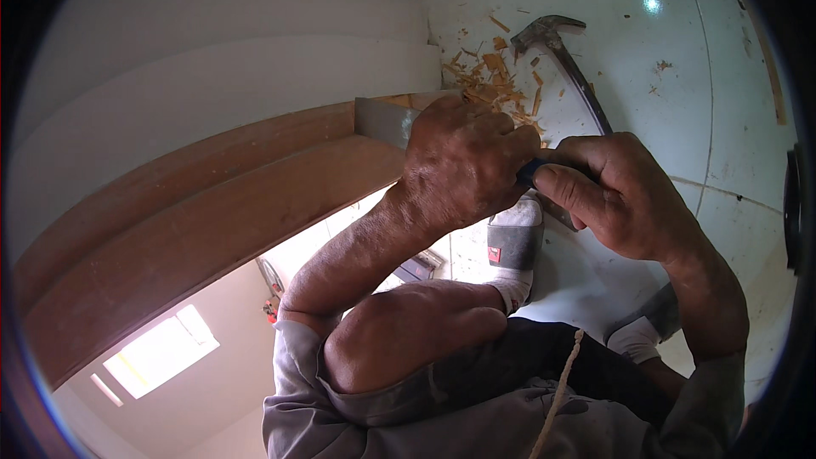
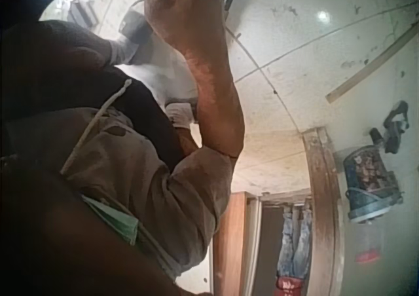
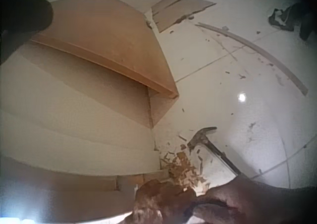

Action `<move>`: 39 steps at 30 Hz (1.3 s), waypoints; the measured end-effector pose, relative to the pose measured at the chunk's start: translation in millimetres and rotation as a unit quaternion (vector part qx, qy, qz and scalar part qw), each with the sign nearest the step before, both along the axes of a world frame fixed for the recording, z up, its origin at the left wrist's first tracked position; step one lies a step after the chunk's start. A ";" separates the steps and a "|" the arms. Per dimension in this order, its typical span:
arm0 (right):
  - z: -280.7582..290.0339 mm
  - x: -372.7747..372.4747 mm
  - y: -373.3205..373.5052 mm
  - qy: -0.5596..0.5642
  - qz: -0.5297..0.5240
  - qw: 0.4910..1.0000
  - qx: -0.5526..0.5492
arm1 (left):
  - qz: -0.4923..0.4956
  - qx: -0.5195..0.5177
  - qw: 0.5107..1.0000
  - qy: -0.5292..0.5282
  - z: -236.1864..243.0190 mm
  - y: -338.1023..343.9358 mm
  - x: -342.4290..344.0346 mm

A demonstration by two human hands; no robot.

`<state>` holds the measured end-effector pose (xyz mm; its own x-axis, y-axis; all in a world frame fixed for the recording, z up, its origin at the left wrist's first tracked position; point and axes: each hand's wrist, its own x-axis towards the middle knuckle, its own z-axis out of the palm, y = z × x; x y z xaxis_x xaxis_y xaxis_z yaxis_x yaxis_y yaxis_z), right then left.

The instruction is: The recorder is using a chisel and hammer to create a recessed area in a wooden door frame for a hinge.

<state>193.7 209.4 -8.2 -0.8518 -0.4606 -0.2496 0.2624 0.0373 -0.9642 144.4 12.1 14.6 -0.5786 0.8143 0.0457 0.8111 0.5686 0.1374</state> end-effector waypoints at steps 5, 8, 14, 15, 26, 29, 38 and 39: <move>0.4 -0.2 0.2 -0.003 -0.004 1.000 0.002 | 0.005 -0.013 1.000 -0.011 0.7 1.3 -0.3; 1.4 -0.1 0.5 -0.002 -0.002 1.000 0.005 | 0.003 -0.016 1.000 -0.010 1.9 1.4 -0.7; 3.1 0.4 0.6 -0.001 0.001 1.000 0.011 | 0.000 -0.002 1.000 -0.015 3.0 1.0 0.4; 1.6 0.2 0.7 -0.001 0.000 1.000 0.009 | 0.002 -0.003 1.000 -0.015 2.0 1.3 0.2; 0.3 -0.5 1.0 0.001 -0.003 1.000 0.003 | 0.000 -0.013 1.000 -0.002 0.6 0.4 -0.1; 5.5 -3.8 1.5 -0.040 0.009 0.999 0.013 | 0.002 0.007 1.000 -0.009 -1.5 -1.4 -0.3; 2.6 -1.6 1.0 0.009 0.002 1.000 0.012 | 0.004 0.006 1.000 -0.008 0.2 0.3 -0.5; 1.4 -0.9 1.0 0.010 0.001 1.000 0.012 | 0.005 -0.002 1.000 -0.011 1.1 0.6 -0.3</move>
<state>192.8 210.4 -6.9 -0.8559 -0.4558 -0.2445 0.2436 0.0618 -0.9679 144.2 12.7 15.7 -0.5871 0.8090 0.0298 0.8025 0.5767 0.1528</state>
